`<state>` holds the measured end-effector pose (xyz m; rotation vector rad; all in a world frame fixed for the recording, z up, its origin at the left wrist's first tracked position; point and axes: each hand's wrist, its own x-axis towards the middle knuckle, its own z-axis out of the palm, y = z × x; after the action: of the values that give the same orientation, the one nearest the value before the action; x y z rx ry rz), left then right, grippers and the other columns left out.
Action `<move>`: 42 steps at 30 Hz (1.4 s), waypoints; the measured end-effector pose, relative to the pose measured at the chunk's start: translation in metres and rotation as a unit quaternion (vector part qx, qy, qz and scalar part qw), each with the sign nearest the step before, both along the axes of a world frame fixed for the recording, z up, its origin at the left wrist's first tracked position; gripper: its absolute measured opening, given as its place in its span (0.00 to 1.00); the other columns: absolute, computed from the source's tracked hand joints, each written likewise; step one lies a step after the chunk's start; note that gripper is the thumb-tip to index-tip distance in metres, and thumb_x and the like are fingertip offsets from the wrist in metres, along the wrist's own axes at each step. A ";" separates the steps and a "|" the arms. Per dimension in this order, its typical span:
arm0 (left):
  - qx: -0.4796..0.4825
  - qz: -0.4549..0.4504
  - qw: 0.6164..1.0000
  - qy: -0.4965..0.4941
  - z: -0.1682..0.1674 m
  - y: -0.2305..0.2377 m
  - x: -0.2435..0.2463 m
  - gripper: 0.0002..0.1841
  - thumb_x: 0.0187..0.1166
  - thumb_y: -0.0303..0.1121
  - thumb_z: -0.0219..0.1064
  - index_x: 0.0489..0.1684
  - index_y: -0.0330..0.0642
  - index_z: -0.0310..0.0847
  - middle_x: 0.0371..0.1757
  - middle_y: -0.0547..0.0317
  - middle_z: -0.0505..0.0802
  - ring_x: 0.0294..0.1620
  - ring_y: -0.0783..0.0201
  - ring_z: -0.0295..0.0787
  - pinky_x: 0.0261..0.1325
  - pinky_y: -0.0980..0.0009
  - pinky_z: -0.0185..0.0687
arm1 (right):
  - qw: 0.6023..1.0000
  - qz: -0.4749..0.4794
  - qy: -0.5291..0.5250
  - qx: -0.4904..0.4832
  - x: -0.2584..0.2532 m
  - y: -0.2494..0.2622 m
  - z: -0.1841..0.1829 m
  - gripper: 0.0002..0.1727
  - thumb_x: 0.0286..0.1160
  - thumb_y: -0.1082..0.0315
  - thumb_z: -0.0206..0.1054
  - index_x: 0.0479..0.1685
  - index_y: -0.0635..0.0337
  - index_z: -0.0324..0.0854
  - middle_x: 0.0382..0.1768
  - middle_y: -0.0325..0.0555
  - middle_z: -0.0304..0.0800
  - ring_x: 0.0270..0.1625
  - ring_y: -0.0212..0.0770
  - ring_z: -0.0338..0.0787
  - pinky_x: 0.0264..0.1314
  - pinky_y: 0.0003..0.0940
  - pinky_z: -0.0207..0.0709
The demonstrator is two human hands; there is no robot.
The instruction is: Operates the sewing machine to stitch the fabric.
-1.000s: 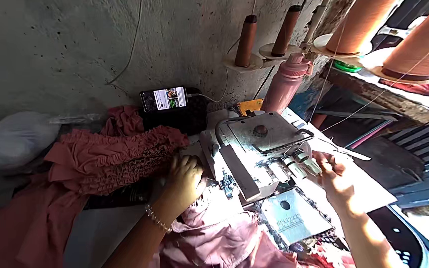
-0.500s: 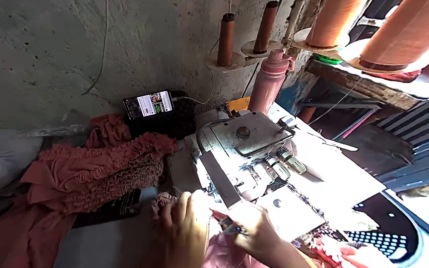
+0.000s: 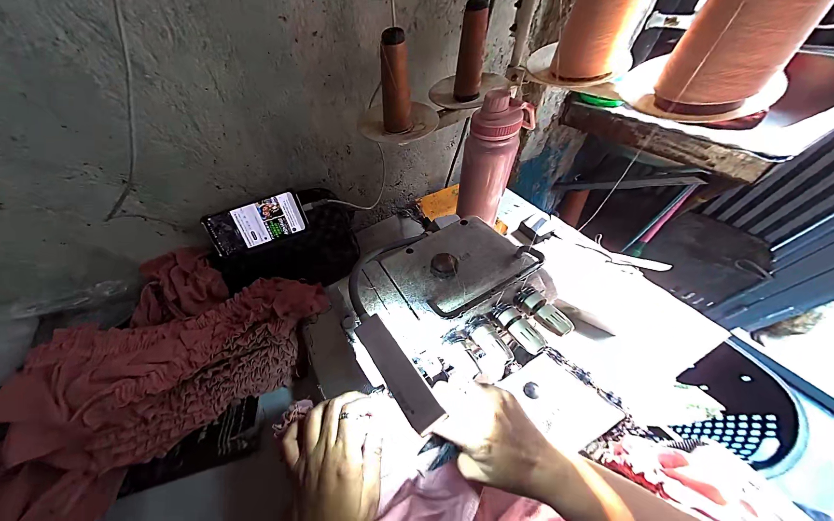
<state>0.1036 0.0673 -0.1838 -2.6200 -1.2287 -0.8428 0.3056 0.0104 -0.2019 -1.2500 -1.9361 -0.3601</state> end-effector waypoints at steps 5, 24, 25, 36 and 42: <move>-0.011 -0.043 0.999 -0.016 0.013 -0.041 0.015 0.18 0.85 0.42 0.58 0.35 0.42 0.93 0.44 0.48 0.95 0.51 0.49 0.89 0.57 0.54 0.78 | 0.938 -0.002 0.303 -0.165 -0.001 -0.024 -0.020 0.11 0.78 0.56 0.68 0.45 0.55 0.85 0.39 0.35 0.90 0.42 0.26 0.87 0.45 0.22 0.82; -0.084 -0.038 0.991 -0.098 -0.005 -0.041 0.019 0.17 0.82 0.35 0.57 0.40 0.36 0.94 0.44 0.48 0.94 0.57 0.54 0.86 0.71 0.68 0.72 | 0.807 0.009 0.529 -0.265 -0.022 -0.050 -0.034 0.18 0.68 0.51 0.77 0.27 0.55 0.83 0.18 0.27 0.74 0.21 0.16 0.68 0.24 0.15 0.59; -0.088 -0.026 0.991 -0.095 -0.002 -0.040 0.020 0.15 0.79 0.34 0.60 0.38 0.36 0.94 0.42 0.48 0.94 0.54 0.54 0.87 0.67 0.67 0.74 | 0.827 -0.007 0.510 -0.236 -0.021 -0.048 -0.034 0.18 0.68 0.49 0.77 0.31 0.55 0.84 0.21 0.27 0.76 0.22 0.15 0.67 0.25 0.14 0.60; -0.161 -0.016 0.979 -0.127 0.005 -0.020 0.017 0.11 0.73 0.37 0.68 0.29 0.39 0.91 0.35 0.59 0.93 0.47 0.63 0.84 0.60 0.66 0.71 | 0.871 -0.029 0.411 -0.268 -0.011 -0.017 -0.002 0.15 0.68 0.51 0.73 0.38 0.53 0.91 0.33 0.34 0.83 0.31 0.26 0.79 0.32 0.26 0.73; -0.151 -0.020 0.981 -0.118 0.002 -0.021 0.015 0.12 0.73 0.38 0.69 0.27 0.41 0.92 0.34 0.60 0.92 0.48 0.64 0.82 0.61 0.67 0.68 | 0.886 -0.053 0.357 -0.290 -0.010 -0.024 0.003 0.17 0.65 0.50 0.74 0.39 0.55 0.90 0.36 0.38 0.86 0.35 0.32 0.85 0.33 0.32 0.77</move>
<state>0.1190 0.0460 -0.1816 -2.8521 -1.4731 -1.0785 0.2952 -0.0133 -0.1989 -1.5719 -1.3490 0.6135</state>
